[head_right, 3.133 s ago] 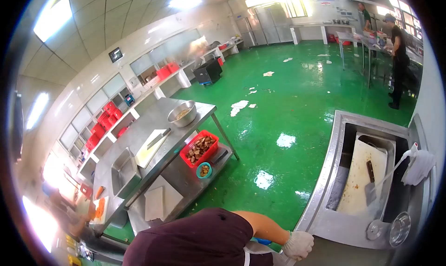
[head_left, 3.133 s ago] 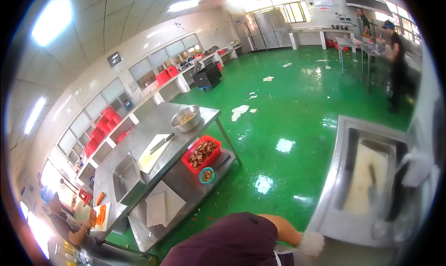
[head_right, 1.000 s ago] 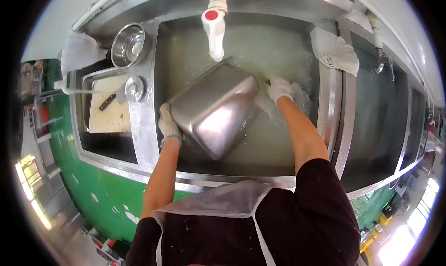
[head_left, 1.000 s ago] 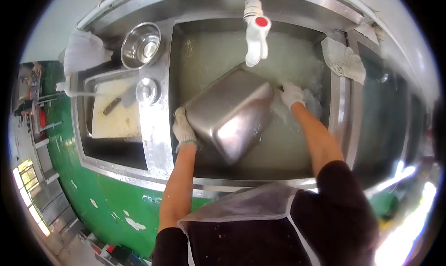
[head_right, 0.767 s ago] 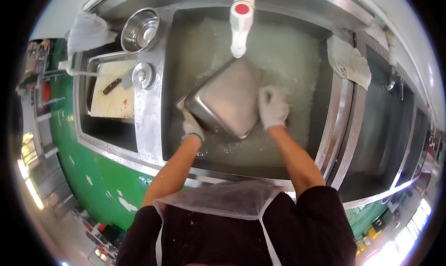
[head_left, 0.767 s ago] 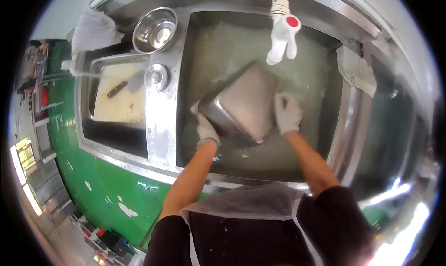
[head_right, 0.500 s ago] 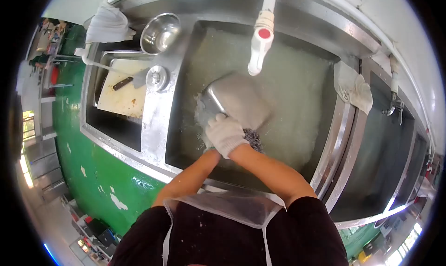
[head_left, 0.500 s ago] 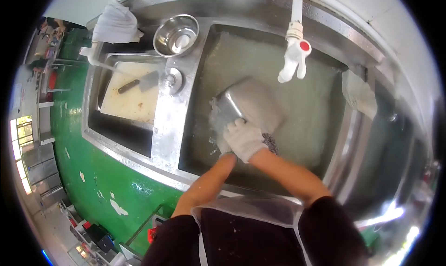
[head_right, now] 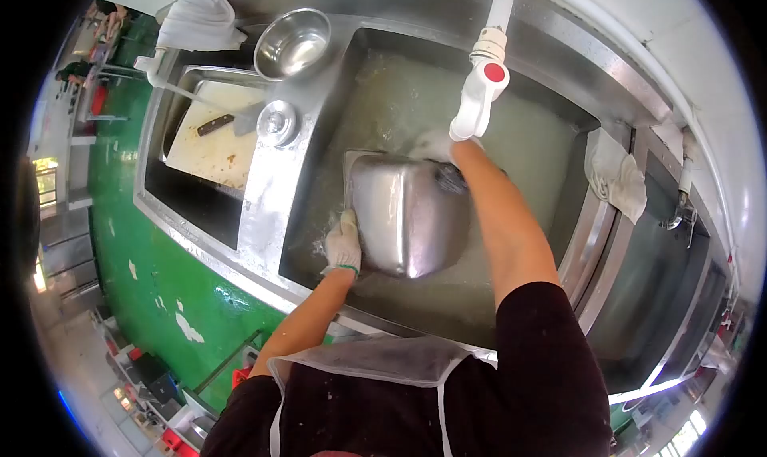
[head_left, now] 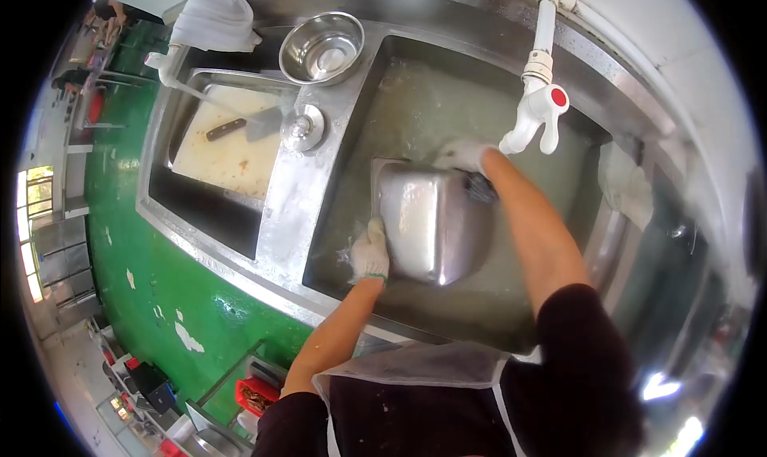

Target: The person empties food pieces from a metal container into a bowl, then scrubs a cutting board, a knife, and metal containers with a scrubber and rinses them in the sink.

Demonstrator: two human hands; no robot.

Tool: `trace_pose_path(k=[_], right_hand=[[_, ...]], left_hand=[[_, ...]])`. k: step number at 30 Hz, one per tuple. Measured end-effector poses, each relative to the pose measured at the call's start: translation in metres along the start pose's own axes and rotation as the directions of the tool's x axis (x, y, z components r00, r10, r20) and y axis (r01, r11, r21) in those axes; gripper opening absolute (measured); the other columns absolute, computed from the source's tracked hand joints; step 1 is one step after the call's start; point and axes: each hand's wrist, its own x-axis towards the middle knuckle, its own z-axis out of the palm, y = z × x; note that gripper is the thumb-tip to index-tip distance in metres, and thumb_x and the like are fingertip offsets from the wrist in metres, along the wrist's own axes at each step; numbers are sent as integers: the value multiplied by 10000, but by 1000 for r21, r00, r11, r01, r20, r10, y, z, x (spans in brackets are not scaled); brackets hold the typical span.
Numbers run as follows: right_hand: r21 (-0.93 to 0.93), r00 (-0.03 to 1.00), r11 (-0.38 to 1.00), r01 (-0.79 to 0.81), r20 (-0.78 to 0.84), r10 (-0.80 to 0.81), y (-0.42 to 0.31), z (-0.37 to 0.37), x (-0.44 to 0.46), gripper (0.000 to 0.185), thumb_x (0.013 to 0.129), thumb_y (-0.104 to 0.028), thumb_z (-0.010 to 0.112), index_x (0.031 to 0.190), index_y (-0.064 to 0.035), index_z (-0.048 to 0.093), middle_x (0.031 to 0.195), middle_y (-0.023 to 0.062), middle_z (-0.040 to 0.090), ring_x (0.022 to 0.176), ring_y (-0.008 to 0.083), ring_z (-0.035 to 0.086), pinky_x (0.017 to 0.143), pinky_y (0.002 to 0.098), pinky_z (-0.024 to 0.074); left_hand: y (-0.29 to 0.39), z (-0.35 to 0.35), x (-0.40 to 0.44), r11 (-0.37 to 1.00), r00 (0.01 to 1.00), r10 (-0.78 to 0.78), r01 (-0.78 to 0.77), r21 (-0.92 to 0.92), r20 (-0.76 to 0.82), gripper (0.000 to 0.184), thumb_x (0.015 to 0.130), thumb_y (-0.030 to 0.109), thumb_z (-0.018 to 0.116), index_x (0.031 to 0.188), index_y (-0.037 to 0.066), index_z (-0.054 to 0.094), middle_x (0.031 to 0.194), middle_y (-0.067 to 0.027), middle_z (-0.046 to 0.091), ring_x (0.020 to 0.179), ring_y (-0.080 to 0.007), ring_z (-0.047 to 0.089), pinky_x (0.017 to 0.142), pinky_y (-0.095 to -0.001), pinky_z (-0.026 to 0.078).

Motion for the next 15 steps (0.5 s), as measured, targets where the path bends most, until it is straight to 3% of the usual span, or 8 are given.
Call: trace_pose_path(k=[1,3,6,8,10,12,14,15], right_hand=[[27,996,996,-91,-13,91,22,15,-16,501,879,-483,610,1207,-113,688,1250,135,660,1131,274,618,994,384,452],[-176,969,953,-245,-1,249,39,31,-55,426,943,-378,541,1240,-100,665,1300,142,634,1187,281,604,1031,393,445],[-381,811,774,-506,95,577,127,100,-57,412,948,-321,539,1254,-62,636,1279,171,625,1159,318,604,1032,421,440],[-283,741,704,-652,-39,670,122,119,-92,372,935,-290,568,1223,-64,640,1224,175,634,1113,332,612,999,434,456],[-29,653,674,-738,-281,703,88,133,-120,334,922,-258,596,1192,-66,644,1170,179,643,1068,346,621,965,446,472],[228,527,784,-578,-629,572,24,136,-144,299,909,-226,625,1161,-68,648,1115,183,653,1023,360,630,931,459,487],[157,393,968,-195,-892,224,-46,126,-163,265,896,-195,653,1130,-70,652,1060,187,662,978,374,638,898,471,503],[50,383,994,99,-924,9,-69,123,-171,221,867,-191,709,1038,-72,634,1031,173,665,966,349,644,858,447,514]], left_hand=[[-1,-6,4,998,998,47,-48,41,37,569,1012,460,406,1179,-29,644,1052,-305,658,1016,-448,625,923,-468,459],[-4,-16,12,983,987,119,-132,130,108,589,1006,486,396,1161,-17,660,1092,-312,639,1046,-483,591,935,-485,451],[6,-23,14,982,998,32,-43,181,63,618,1000,511,380,1079,-25,677,1088,-314,630,1055,-504,568,923,-506,443],[1,-23,14,987,997,18,-30,158,75,653,997,526,362,1086,-43,669,1085,-320,630,1064,-511,561,931,-504,437],[6,-22,9,992,998,-2,-6,123,66,658,998,522,356,1078,-52,667,1092,-327,626,1065,-508,565,930,-505,434],[6,-16,2,996,998,21,-27,90,67,649,1002,508,353,1066,-58,665,1093,-331,625,1061,-503,570,929,-507,432],[-11,-4,3,994,994,92,-96,61,58,626,1008,483,355,1052,-60,663,1089,-333,625,1055,-497,578,929,-510,431],[-17,-5,-3,968,971,212,-224,113,108,585,1028,437,343,1021,-50,667,1067,-325,634,1023,-486,598,900,-520,452]])
